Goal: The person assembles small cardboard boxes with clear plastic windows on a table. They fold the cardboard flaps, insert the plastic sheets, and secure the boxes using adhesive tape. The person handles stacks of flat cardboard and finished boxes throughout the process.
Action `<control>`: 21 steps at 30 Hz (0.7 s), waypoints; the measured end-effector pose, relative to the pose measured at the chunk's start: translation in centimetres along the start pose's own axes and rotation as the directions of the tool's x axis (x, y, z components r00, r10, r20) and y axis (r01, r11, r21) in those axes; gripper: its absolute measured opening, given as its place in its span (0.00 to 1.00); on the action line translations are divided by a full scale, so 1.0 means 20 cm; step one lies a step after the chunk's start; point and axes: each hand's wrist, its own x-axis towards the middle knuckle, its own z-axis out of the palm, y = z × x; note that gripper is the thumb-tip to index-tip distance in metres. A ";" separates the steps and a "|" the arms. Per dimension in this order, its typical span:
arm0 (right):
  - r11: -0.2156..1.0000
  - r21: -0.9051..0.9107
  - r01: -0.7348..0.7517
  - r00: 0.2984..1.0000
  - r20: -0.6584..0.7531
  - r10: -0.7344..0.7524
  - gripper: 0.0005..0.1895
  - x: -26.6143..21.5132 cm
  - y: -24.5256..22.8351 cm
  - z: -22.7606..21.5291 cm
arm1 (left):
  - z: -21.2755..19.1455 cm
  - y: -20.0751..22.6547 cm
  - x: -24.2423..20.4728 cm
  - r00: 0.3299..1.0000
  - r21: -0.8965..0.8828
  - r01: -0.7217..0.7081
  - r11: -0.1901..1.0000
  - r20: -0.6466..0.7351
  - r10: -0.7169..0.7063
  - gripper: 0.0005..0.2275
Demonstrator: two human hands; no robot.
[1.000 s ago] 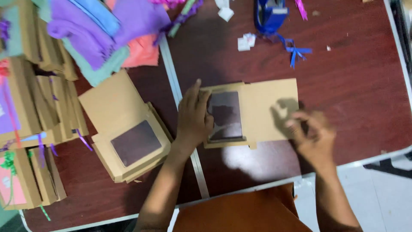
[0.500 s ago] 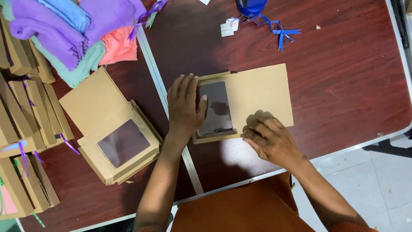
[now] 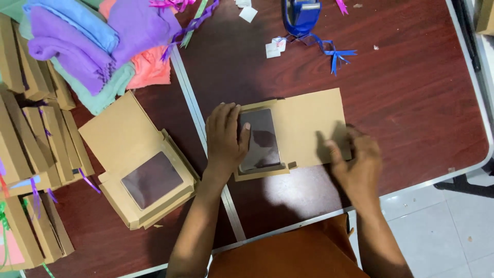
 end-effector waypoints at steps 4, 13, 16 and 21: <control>0.904 0.110 -0.412 0.909 0.114 0.400 0.23 -0.01 0.05 0.04 | -0.01 0.02 0.00 1.000 -0.010 0.007 1.000 -0.001 -0.007 0.18; 0.792 -0.052 -0.608 0.774 0.180 0.606 0.26 0.06 0.03 0.01 | -0.02 0.07 -0.02 0.998 -0.019 0.056 0.998 -0.033 -0.057 0.19; 0.685 0.160 -0.710 0.703 0.207 0.680 0.24 0.02 0.12 0.06 | -0.02 0.07 -0.01 0.996 -0.043 0.080 0.996 -0.029 -0.081 0.18; 0.616 0.491 -0.617 0.780 0.271 0.565 0.24 0.07 -0.29 -0.04 | -0.03 0.08 -0.01 0.994 -0.058 0.092 0.994 -0.047 -0.095 0.19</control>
